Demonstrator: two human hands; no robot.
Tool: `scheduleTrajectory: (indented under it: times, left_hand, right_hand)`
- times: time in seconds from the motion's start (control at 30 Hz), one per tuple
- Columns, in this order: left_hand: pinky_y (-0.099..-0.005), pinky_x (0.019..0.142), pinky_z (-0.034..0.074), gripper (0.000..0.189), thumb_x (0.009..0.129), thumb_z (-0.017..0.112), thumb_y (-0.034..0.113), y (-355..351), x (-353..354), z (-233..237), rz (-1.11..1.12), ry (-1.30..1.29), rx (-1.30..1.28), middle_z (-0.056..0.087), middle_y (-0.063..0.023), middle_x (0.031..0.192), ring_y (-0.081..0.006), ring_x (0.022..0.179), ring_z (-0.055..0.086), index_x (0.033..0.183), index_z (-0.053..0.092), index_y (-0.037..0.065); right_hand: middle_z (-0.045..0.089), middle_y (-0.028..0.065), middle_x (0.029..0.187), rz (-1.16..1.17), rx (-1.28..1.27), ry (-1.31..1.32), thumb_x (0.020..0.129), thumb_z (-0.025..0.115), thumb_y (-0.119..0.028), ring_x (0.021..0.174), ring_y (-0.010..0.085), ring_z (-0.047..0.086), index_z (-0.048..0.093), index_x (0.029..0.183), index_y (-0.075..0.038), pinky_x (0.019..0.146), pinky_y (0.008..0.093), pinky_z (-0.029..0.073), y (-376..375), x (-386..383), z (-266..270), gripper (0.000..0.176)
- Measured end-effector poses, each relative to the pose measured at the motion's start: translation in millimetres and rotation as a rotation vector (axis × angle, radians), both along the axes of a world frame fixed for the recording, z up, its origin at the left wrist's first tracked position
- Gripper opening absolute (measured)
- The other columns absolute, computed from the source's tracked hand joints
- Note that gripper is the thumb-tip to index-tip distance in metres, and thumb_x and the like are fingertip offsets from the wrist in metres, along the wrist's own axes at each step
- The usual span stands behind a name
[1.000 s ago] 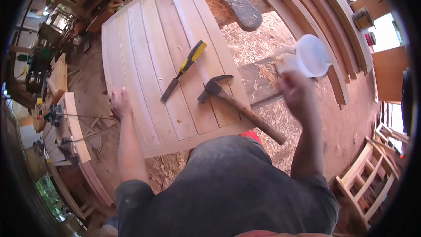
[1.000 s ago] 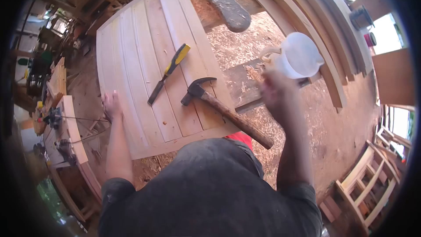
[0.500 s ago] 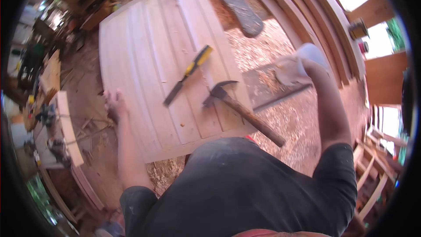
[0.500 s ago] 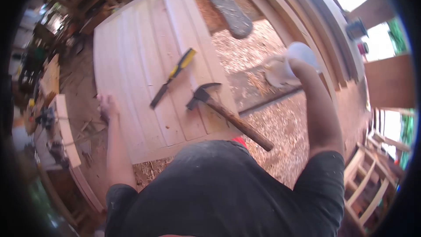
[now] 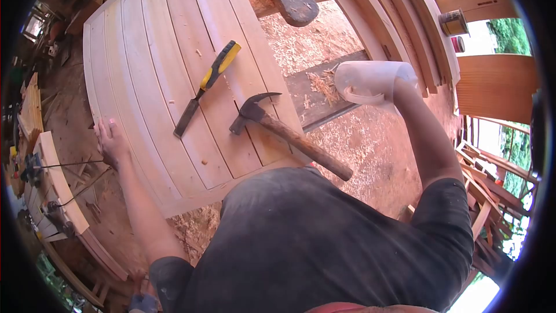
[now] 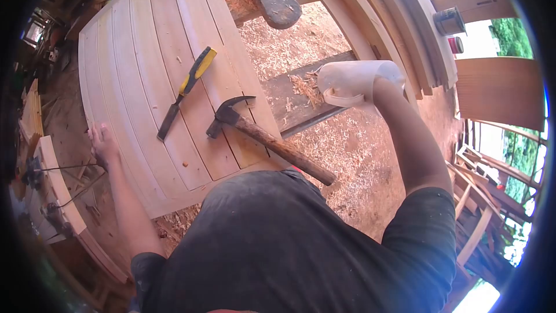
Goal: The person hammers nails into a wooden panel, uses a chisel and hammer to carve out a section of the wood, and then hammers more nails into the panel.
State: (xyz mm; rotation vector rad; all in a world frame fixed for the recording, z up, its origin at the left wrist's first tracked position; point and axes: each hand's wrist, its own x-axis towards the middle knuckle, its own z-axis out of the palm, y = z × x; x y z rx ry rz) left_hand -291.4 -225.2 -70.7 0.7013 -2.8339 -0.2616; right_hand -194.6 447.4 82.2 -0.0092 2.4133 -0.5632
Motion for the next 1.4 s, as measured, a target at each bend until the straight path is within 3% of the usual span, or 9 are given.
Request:
scheduleTrajectory:
  times: [0.23, 0.37, 0.6, 0.9, 1.0, 1.03, 1.13, 1.27, 1.4]
  left_hand:
    - [-0.0493, 0.118, 0.039, 0.064, 0.105, 0.044, 0.059, -8, 0, -3, -0.044, 0.008, -0.003, 0.043, -0.0098, 0.168, -0.0380, 0.148, 0.047, 0.158, 0.051, 0.023]
    - [-0.0492, 0.121, 0.036, 0.067, 0.105, 0.042, 0.060, -29, -7, -23, -0.112, 0.067, 0.005, 0.043, -0.0127, 0.168, -0.0380, 0.150, 0.045, 0.158, 0.051, 0.021]
    - [-0.0497, 0.119, 0.039, 0.067, 0.105, 0.043, 0.061, -27, -5, -20, -0.124, 0.060, -0.022, 0.045, -0.0134, 0.166, -0.0374, 0.149, 0.047, 0.157, 0.052, 0.018]
    - [-0.0471, 0.121, 0.037, 0.063, 0.107, 0.048, 0.052, -6, 0, -5, -0.066, 0.034, 0.021, 0.046, -0.0110, 0.166, -0.0371, 0.149, 0.047, 0.156, 0.053, 0.013]
    - [-0.0433, 0.126, 0.031, 0.063, 0.105, 0.059, 0.040, -36, -3, -42, -0.127, 0.136, 0.053, 0.043, -0.0186, 0.166, -0.0342, 0.153, 0.041, 0.153, 0.052, 0.001]
    - [-0.0437, 0.127, 0.030, 0.063, 0.103, 0.063, 0.038, -13, 0, -15, -0.083, 0.100, 0.124, 0.044, -0.0227, 0.165, -0.0337, 0.154, 0.042, 0.150, 0.054, -0.003]
    - [-0.0540, 0.109, 0.049, 0.055, 0.098, 0.059, 0.052, -6, 2, -15, -0.017, 0.154, 0.006, 0.051, -0.0060, 0.161, -0.0405, 0.136, 0.055, 0.142, 0.065, 0.019]
    - [-0.0553, 0.110, 0.049, 0.060, 0.095, 0.062, 0.053, 10, 5, 8, 0.060, 0.124, 0.003, 0.052, -0.0038, 0.162, -0.0422, 0.133, 0.057, 0.147, 0.063, 0.022]
    - [-0.0576, 0.108, 0.048, 0.060, 0.097, 0.062, 0.054, 18, 12, 26, 0.068, 0.098, 0.061, 0.050, -0.0033, 0.163, -0.0397, 0.137, 0.055, 0.149, 0.061, 0.024]
  right_hand:
    - [0.075, 0.0150, 0.092, 0.070, 0.124, 0.098, 0.082, 0.066, -0.015, 0.080, 0.0358, 0.071, 0.075, 0.084, -0.006, 0.068, 0.0464, 0.055, 14, -1, -44, 0.013]
    - [0.077, 0.0148, 0.097, 0.278, 0.378, 0.327, 0.085, 0.066, -0.012, 0.086, 0.0359, 0.074, 0.078, 0.087, -0.006, 0.073, 0.0456, 0.058, 8, 11, -54, 0.013]
    - [0.076, 0.0139, 0.100, -0.120, 0.377, 0.360, 0.085, 0.068, -0.009, 0.096, 0.0345, 0.073, 0.079, 0.094, -0.007, 0.083, 0.0423, 0.058, -32, 24, -35, 0.014]
    - [0.074, 0.0139, 0.105, 0.168, 0.474, 0.202, 0.084, 0.070, -0.013, 0.104, 0.0345, 0.069, 0.078, 0.098, -0.008, 0.091, 0.0432, 0.054, -19, 10, -54, 0.017]
    - [0.073, 0.0140, 0.107, 0.317, 0.513, 0.137, 0.083, 0.070, -0.015, 0.107, 0.0345, 0.068, 0.078, 0.099, -0.009, 0.093, 0.0435, 0.053, -18, 3, -60, 0.018]
    - [0.073, 0.0140, 0.107, 0.370, 0.526, 0.120, 0.083, 0.070, -0.015, 0.108, 0.0345, 0.067, 0.078, 0.099, -0.009, 0.094, 0.0436, 0.052, -18, 0, -61, 0.019]
    - [0.073, 0.0136, 0.108, 0.581, 0.586, 0.113, 0.084, 0.070, -0.018, 0.109, 0.0343, 0.067, 0.078, 0.099, -0.010, 0.094, 0.0435, 0.052, -11, -6, -69, 0.019]
    - [0.077, 0.0120, 0.106, 0.843, 0.622, 0.156, 0.087, 0.066, -0.026, 0.106, 0.0339, 0.071, 0.079, 0.093, -0.012, 0.091, 0.0424, 0.054, 18, 2, -104, 0.020]
    - [0.078, 0.0133, 0.110, 0.750, 0.672, -0.071, 0.086, 0.068, -0.043, 0.109, 0.0251, 0.072, 0.081, 0.096, -0.015, 0.103, 0.0405, 0.051, -16, -33, -82, 0.032]
